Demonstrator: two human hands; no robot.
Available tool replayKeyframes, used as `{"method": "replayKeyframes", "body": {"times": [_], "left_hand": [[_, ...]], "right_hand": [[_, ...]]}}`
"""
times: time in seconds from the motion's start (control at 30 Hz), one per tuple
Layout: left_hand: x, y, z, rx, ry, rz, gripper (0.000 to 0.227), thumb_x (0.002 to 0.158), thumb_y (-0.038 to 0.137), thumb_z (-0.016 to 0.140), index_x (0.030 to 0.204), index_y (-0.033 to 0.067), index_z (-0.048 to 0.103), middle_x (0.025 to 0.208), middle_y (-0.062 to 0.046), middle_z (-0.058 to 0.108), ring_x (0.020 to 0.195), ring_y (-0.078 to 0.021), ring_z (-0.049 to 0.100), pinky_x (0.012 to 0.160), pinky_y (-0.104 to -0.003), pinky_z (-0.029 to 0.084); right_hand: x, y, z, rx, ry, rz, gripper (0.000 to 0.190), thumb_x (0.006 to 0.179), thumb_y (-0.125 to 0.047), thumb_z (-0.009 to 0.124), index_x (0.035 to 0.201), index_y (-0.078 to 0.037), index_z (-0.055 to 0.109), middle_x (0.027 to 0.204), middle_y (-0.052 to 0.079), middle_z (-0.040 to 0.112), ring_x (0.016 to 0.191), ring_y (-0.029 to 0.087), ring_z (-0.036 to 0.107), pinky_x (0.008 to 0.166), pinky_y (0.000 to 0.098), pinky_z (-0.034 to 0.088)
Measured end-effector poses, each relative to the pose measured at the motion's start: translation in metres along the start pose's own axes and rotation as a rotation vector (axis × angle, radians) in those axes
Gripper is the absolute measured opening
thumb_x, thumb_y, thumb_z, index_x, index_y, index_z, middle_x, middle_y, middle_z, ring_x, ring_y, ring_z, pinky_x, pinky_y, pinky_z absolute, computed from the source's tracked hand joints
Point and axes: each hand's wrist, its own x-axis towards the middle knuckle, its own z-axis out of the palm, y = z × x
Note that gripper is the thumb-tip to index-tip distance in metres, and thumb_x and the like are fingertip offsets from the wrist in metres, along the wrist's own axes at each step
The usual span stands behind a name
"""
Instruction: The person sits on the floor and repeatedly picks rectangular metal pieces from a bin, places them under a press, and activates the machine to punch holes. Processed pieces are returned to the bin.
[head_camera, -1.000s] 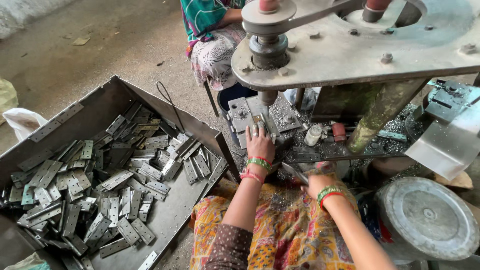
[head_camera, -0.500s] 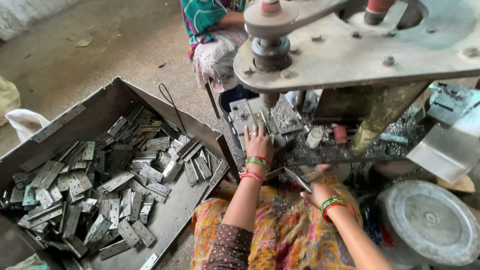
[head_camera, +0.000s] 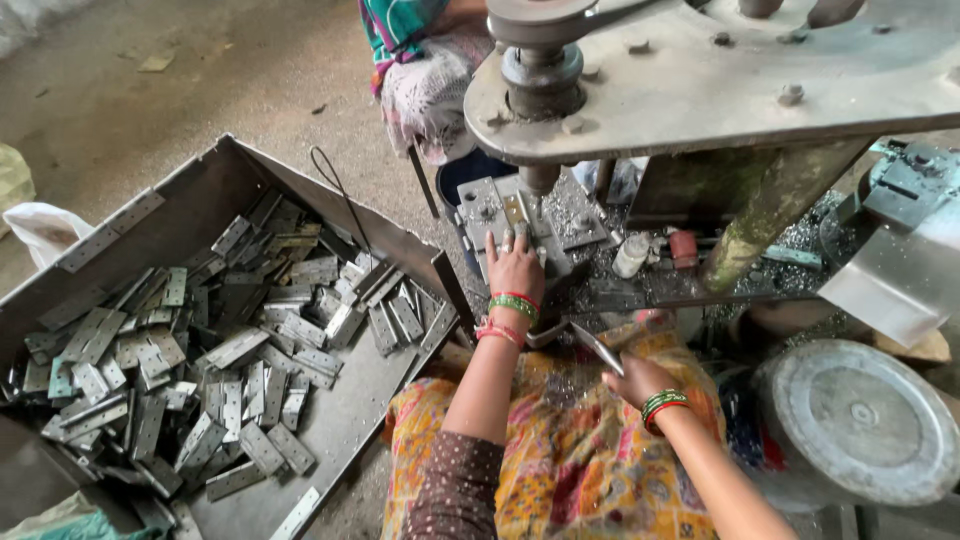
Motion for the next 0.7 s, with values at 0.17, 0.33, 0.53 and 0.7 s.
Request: {"method": "replayKeyframes", "body": {"times": [0.17, 0.33, 0.53, 0.7], "left_hand": [[0.021, -0.001, 0.004, 0.023, 0.072, 0.018, 0.034, 0.099, 0.027, 0.049, 0.103, 0.01, 0.078, 0.146, -0.013, 0.056, 0.141, -0.0292, 0.046, 0.123, -0.057, 0.009], [0.037, -0.005, 0.018, 0.066, 0.082, 0.023, 0.032, 0.095, 0.018, 0.049, 0.105, 0.0102, 0.078, 0.143, -0.012, 0.059, 0.14, -0.0277, 0.049, 0.125, -0.057, 0.01], [0.016, -0.014, 0.004, -0.01, -0.045, 0.057, 0.023, 0.097, 0.02, 0.053, 0.094, 0.0166, 0.076, 0.118, -0.008, 0.069, 0.113, -0.0278, 0.065, 0.126, -0.055, 0.021], [-0.06, -0.051, -0.014, -0.222, 0.49, 0.246, 0.036, 0.078, 0.015, 0.064, 0.113, 0.0069, 0.069, 0.122, -0.009, 0.066, 0.121, -0.0284, 0.064, 0.117, -0.047, 0.036]], "right_hand": [[0.021, -0.028, -0.052, -0.204, -0.006, -0.018, 0.051, 0.088, -0.056, 0.068, 0.109, -0.009, 0.068, 0.086, 0.014, 0.075, 0.079, 0.031, 0.074, 0.074, 0.0447, 0.059], [-0.001, -0.032, -0.045, -0.176, -0.099, 0.056, 0.051, 0.096, -0.057, 0.058, 0.109, -0.009, 0.069, 0.086, 0.01, 0.075, 0.078, 0.026, 0.075, 0.068, 0.0392, 0.064], [0.006, 0.008, 0.013, -0.174, 0.081, 0.003, 0.054, 0.099, -0.058, 0.047, 0.121, -0.011, 0.063, 0.076, 0.014, 0.075, 0.068, 0.031, 0.075, 0.066, 0.0463, 0.061], [0.021, 0.032, -0.009, -0.261, 0.062, 0.013, 0.059, 0.092, -0.064, 0.058, 0.105, -0.011, 0.078, 0.1, 0.024, 0.078, 0.096, 0.043, 0.075, 0.088, 0.051, 0.058]]}}
